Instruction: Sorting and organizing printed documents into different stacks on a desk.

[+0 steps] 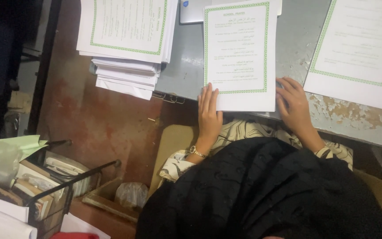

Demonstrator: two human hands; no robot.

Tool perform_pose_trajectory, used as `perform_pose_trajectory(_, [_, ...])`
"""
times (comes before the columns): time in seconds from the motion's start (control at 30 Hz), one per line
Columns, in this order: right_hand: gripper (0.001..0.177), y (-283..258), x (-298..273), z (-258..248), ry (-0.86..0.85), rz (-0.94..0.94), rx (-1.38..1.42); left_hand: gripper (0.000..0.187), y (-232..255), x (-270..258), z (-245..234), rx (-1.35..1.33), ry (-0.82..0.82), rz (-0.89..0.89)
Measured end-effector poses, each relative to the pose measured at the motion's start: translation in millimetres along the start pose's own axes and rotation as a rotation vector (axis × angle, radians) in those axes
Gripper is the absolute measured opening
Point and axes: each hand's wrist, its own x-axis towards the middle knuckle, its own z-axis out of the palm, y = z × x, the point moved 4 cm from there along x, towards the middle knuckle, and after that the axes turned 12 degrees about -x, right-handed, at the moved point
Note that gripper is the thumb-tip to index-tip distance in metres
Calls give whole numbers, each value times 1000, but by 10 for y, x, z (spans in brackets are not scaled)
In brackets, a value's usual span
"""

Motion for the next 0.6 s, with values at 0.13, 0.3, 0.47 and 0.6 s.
perform_pose_trajectory(0.13, [26,81,-18,27,5,19,44,54,-54,-35,20,-9,-11,35])
perform_pose_trajectory(0.3, [39,191,-26,14,81,58,248,45,-112,-11,-51,-251,116,-69])
perform_pose_trajectory(0.47, [47,117,-20,-111,166,69,317,37,-27,43,-156,-324,219,-110])
perform_pose_trajectory(0.6, [52,57,0,-171,201,102,381,32,-1081,-435,311,-370,359,-291])
